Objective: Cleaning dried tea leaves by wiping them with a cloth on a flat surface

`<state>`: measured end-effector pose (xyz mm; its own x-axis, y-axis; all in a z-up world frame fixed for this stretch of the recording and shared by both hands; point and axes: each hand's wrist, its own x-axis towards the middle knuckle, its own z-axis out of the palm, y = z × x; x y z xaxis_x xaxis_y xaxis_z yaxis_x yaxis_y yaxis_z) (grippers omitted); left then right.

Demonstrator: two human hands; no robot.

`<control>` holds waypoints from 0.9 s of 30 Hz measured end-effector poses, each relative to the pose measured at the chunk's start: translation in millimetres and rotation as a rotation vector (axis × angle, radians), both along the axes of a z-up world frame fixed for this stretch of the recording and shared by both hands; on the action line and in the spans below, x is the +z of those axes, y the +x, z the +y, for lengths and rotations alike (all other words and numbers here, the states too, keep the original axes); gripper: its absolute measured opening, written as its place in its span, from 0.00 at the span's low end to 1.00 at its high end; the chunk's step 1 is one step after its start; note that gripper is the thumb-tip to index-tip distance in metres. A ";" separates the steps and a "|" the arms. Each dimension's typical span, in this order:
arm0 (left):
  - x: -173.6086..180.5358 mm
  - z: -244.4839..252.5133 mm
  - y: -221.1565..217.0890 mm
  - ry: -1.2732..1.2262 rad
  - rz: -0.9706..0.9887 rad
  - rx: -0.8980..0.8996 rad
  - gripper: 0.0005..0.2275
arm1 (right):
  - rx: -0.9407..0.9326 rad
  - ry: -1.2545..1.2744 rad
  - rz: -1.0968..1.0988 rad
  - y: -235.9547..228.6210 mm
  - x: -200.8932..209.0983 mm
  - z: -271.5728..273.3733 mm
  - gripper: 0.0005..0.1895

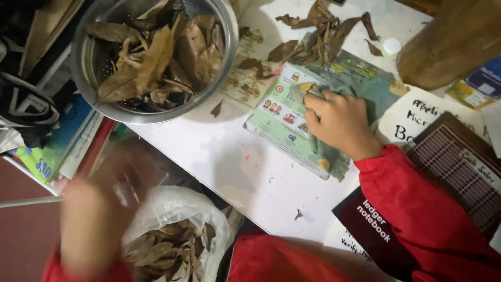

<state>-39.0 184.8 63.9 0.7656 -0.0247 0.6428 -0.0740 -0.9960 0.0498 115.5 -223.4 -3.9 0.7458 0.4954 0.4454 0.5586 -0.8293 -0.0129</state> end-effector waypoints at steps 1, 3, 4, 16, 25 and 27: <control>-25.5 0.7 -43.2 0.034 0.098 0.047 0.19 | 0.006 0.001 0.002 0.4 -0.2 -0.1 0.07; -61.5 -12.1 -133.3 0.100 0.294 0.139 0.21 | -0.016 -0.007 0.009 0.7 -0.8 -0.4 0.06; -86.6 -13.0 -160.0 0.133 0.393 0.183 0.23 | -0.011 -0.007 0.012 0.4 -1.2 0.2 0.06; -206.5 26.0 -192.0 0.070 0.971 0.343 0.56 | 0.045 -0.018 0.019 -0.6 -6.3 -2.9 0.13; -214.9 38.1 -180.8 -0.039 1.066 0.750 0.53 | -0.010 -0.020 0.007 -0.1 -9.1 -3.7 0.08; -223.7 44.7 -183.0 0.001 0.889 0.622 0.44 | 0.015 -0.006 0.018 0.3 -9.0 -4.3 0.12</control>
